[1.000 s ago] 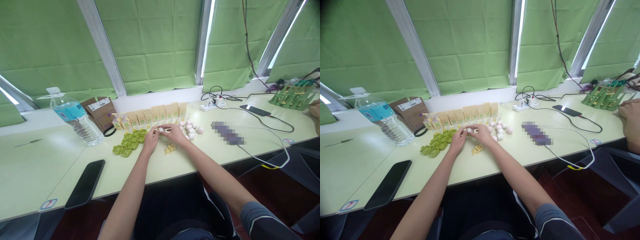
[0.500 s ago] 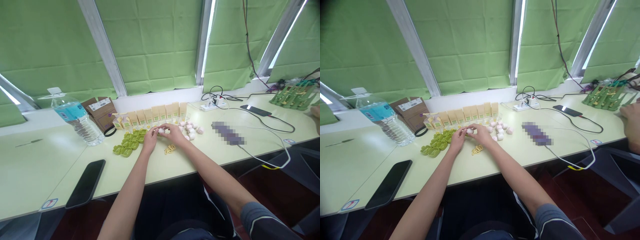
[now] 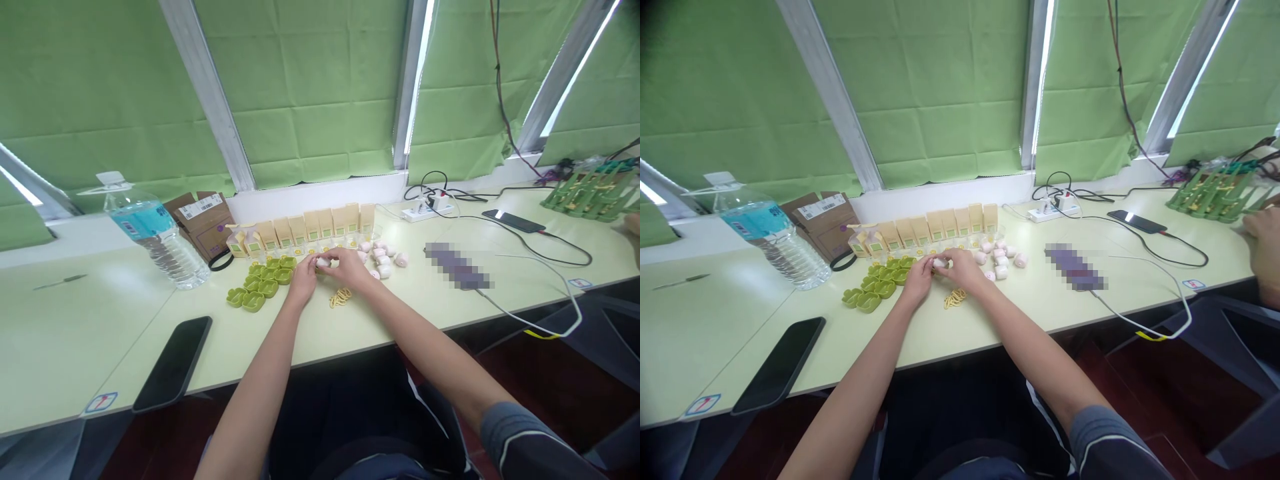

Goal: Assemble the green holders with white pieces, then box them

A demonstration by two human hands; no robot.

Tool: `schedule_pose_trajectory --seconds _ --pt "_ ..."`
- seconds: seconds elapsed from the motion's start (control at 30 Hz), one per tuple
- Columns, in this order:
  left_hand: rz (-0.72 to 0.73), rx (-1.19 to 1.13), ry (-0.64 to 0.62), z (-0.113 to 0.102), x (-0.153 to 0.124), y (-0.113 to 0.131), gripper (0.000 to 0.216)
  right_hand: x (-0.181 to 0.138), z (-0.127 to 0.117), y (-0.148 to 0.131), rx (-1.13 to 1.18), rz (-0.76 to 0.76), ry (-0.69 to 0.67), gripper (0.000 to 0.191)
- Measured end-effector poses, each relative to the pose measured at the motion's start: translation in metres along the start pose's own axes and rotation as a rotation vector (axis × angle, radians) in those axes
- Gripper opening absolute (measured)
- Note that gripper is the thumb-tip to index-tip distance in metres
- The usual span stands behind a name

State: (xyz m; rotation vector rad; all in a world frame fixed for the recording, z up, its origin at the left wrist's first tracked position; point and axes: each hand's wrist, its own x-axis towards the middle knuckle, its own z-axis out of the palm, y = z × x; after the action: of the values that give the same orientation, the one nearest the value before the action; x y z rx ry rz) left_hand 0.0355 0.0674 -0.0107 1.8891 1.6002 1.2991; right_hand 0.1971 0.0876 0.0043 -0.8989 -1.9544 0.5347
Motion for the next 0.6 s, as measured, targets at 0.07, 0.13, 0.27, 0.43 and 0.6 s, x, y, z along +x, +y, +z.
schedule_pose_trajectory --seconds 0.07,0.13,0.27,0.43,0.6 --pt "-0.004 0.002 0.007 -0.0002 -0.0005 0.002 0.035 0.0009 0.0002 -0.001 -0.017 0.002 -0.005 0.02" --pt "-0.015 0.0 0.013 -0.0002 -0.0005 0.0029 0.035 0.0018 0.0005 -0.0022 -0.026 0.006 -0.007 0.02" --pt "-0.036 -0.002 0.023 0.0002 0.0 0.002 0.035 0.0026 0.0016 -0.0036 -0.048 -0.005 -0.009 0.016" --pt "-0.037 -0.072 0.0 0.0 -0.0001 -0.0014 0.035 0.0023 0.0028 -0.0008 -0.069 0.017 -0.018 0.012" --pt "-0.027 -0.182 -0.02 0.001 0.0005 -0.0058 0.031 0.0011 0.0021 0.0029 -0.085 -0.004 -0.022 0.014"
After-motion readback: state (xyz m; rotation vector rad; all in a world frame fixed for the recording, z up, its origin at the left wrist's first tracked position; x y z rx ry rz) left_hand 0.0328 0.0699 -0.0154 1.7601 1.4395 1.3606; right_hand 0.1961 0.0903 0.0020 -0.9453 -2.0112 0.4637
